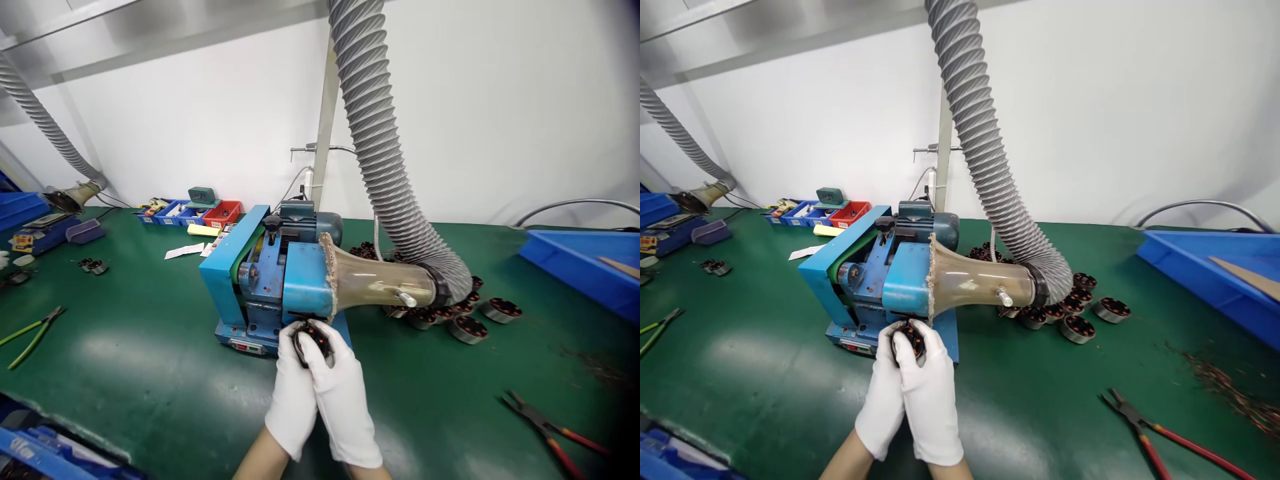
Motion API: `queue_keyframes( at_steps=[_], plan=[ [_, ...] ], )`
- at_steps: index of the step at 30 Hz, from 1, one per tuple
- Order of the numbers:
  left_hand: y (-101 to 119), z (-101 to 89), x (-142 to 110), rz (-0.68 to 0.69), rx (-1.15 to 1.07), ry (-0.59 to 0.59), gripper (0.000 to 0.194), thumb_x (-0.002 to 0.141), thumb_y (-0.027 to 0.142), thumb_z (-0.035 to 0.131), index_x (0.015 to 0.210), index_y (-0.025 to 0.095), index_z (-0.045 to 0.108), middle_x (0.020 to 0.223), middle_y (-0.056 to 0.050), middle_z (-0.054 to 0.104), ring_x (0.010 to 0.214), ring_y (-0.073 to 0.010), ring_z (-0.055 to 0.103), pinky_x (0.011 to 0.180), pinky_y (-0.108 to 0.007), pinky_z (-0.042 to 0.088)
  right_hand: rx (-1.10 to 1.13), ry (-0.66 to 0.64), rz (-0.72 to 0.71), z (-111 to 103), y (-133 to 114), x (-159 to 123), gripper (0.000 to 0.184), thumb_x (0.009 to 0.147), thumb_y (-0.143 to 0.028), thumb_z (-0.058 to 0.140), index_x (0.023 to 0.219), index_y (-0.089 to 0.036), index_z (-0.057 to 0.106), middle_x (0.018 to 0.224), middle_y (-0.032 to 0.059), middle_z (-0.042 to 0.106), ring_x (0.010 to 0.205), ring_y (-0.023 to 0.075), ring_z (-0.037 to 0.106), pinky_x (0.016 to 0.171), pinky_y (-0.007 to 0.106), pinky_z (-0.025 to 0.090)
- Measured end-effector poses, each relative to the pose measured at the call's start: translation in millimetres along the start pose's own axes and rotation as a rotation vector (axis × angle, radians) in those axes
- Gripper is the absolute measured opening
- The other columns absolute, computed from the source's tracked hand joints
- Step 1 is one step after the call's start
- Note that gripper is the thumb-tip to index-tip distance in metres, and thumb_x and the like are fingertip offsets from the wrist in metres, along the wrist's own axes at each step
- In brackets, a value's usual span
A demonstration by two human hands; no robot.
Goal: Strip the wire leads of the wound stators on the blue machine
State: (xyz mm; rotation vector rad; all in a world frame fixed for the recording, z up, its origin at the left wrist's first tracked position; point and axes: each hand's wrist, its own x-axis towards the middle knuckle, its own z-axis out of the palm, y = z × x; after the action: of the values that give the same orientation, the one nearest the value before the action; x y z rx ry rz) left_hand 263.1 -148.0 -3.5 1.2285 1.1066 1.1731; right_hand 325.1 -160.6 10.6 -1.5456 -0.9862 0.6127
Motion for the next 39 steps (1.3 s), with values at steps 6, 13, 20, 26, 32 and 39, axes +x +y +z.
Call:
queue_keyframes(
  at_steps=[6, 13, 20, 26, 32, 39],
  plan=[
    [4.4, 2.5, 8.8, 0.057, 0.023, -0.014, 0.029, 0.078, 0.020, 0.056, 0.104, 0.020, 0.046, 0.105, -0.008, 0.058, 0.093, -0.0183, 0.059, 0.084, -0.032, 0.045, 0.018, -0.004, 0.005, -1.7, -2.3, 8.9, 0.030, 0.077, -0.042, 0.054, 0.090, -0.018, 0.064, 0.093, 0.0105, 0.068, 0.084, 0.0249, 0.063, 0.077, 0.037, 0.050],
    [5.6, -0.4, -2.7, 0.009, 0.029, -0.014, 0.030, 0.075, 0.020, 0.058, 0.103, 0.020, 0.046, 0.102, -0.009, 0.061, 0.091, -0.0193, 0.060, 0.081, -0.032, 0.047, 0.044, 0.036, -0.027, -4.5, -0.7, -2.1, 0.026, 0.075, -0.039, 0.056, 0.086, -0.018, 0.066, 0.088, 0.0102, 0.070, 0.080, 0.0245, 0.064, 0.074, 0.035, 0.052],
    [10.5, -38.6, -39.1, 0.062, 0.104, -0.271, 0.055, 0.067, 0.009, 0.061, 0.119, 0.023, 0.048, 0.125, -0.010, 0.050, 0.114, -0.0250, 0.050, 0.096, -0.034, 0.040, 0.215, -0.025, -0.031, -24.1, 17.8, -48.4, 0.028, 0.071, -0.035, 0.064, 0.095, -0.020, 0.066, 0.099, 0.0101, 0.068, 0.091, 0.0250, 0.064, 0.079, 0.033, 0.053],
    [34.0, -50.1, -43.6, 0.001, 0.157, -0.369, 0.056, 0.049, 0.009, 0.077, 0.100, 0.024, 0.058, 0.099, -0.002, 0.060, 0.090, -0.0215, 0.059, 0.077, -0.026, 0.049, 0.649, -0.067, 0.213, -36.8, 5.4, -48.4, 0.027, 0.076, -0.041, 0.061, 0.094, -0.022, 0.067, 0.095, 0.0078, 0.070, 0.090, 0.0236, 0.064, 0.082, 0.034, 0.051],
    [23.2, -59.0, -53.0, -0.193, -0.304, -0.322, 0.073, 0.058, 0.017, 0.072, 0.124, 0.024, 0.041, 0.109, -0.008, 0.060, 0.096, -0.0228, 0.059, 0.079, -0.029, 0.047, 0.773, -0.310, 0.371, -52.5, -6.9, -54.7, 0.031, 0.064, -0.029, 0.073, 0.094, -0.022, 0.069, 0.087, 0.0076, 0.069, 0.077, 0.0217, 0.065, 0.071, 0.033, 0.053],
    [26.8, -58.2, -63.0, -0.199, -0.160, -0.463, 0.061, 0.051, 0.007, 0.068, 0.107, 0.024, 0.049, 0.099, -0.003, 0.061, 0.081, -0.0165, 0.059, 0.071, -0.024, 0.048, 0.520, -0.338, 0.069, -51.3, -11.8, -49.2, 0.006, 0.058, -0.025, 0.076, 0.059, -0.022, 0.071, 0.063, 0.0024, 0.065, 0.061, 0.0163, 0.059, 0.059, 0.025, 0.049]
  ],
)
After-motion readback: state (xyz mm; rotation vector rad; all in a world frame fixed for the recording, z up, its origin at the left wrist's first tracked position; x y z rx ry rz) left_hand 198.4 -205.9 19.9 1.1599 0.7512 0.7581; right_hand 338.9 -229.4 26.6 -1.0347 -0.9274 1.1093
